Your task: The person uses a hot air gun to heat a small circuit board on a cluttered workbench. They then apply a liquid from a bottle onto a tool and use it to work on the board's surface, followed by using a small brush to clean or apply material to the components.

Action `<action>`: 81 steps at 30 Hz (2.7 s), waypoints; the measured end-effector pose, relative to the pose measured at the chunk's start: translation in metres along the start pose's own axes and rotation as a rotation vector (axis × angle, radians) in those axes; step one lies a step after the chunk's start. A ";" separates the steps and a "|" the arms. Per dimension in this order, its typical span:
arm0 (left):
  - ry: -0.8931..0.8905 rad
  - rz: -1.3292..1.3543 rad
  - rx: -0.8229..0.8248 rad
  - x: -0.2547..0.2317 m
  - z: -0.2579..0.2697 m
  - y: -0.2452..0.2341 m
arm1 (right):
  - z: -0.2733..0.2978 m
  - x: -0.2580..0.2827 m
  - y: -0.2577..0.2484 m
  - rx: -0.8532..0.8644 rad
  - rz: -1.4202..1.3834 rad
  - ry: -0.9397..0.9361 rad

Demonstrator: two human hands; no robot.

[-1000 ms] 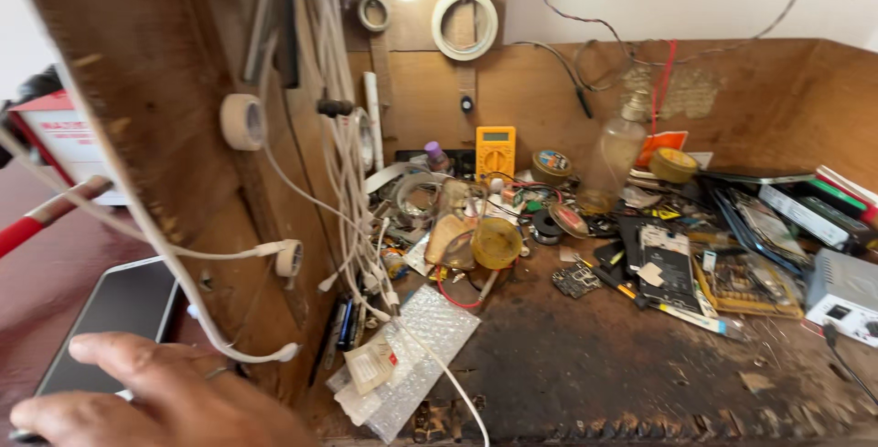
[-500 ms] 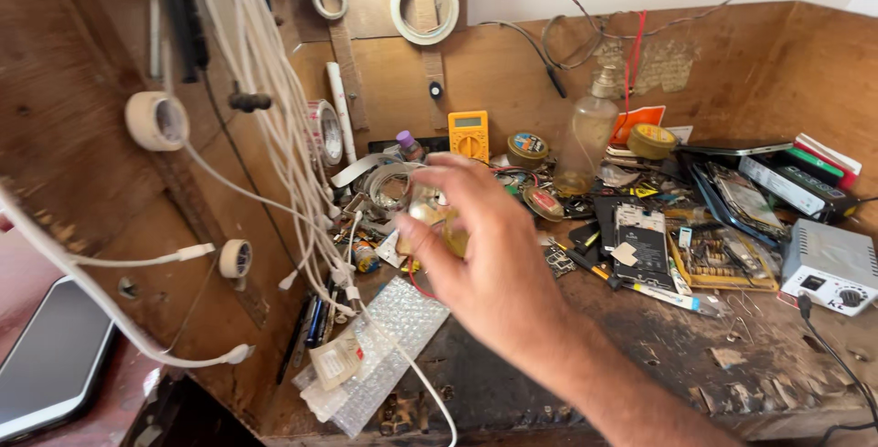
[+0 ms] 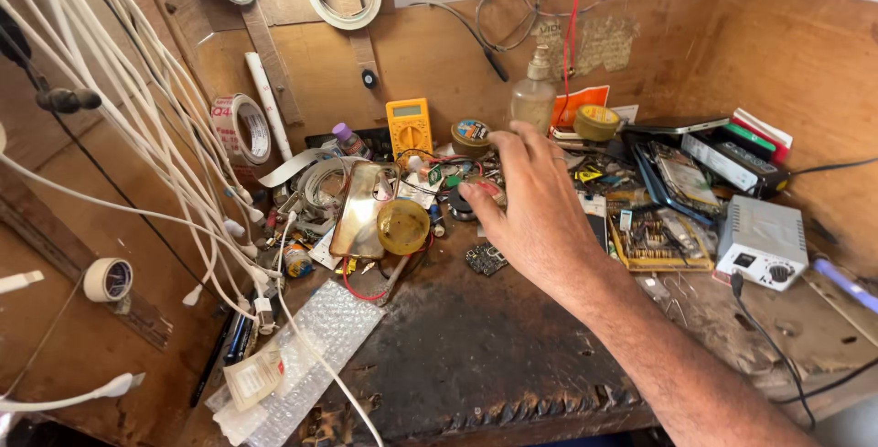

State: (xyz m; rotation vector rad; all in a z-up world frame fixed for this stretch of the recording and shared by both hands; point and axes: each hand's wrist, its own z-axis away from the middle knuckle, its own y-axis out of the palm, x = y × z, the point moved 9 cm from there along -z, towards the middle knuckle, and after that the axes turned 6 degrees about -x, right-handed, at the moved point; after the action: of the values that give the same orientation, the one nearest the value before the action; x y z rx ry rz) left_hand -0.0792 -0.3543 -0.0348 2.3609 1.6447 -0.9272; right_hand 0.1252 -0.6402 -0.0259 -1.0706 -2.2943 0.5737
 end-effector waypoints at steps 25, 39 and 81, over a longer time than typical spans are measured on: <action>0.133 0.475 0.502 -0.046 0.068 0.305 | 0.064 -0.089 0.031 -0.121 -0.002 0.111; 0.136 0.219 0.613 -0.030 0.091 0.317 | 0.091 -0.093 0.047 -0.012 0.189 0.209; 0.084 0.256 0.523 -0.026 0.077 0.300 | 0.107 -0.172 -0.003 0.618 0.761 0.616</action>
State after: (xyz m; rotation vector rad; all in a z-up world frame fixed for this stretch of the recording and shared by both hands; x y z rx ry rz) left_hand 0.1478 -0.5295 -0.1550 2.8871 1.1822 -1.3482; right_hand 0.1497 -0.7939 -0.1560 -1.4950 -1.0321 0.9811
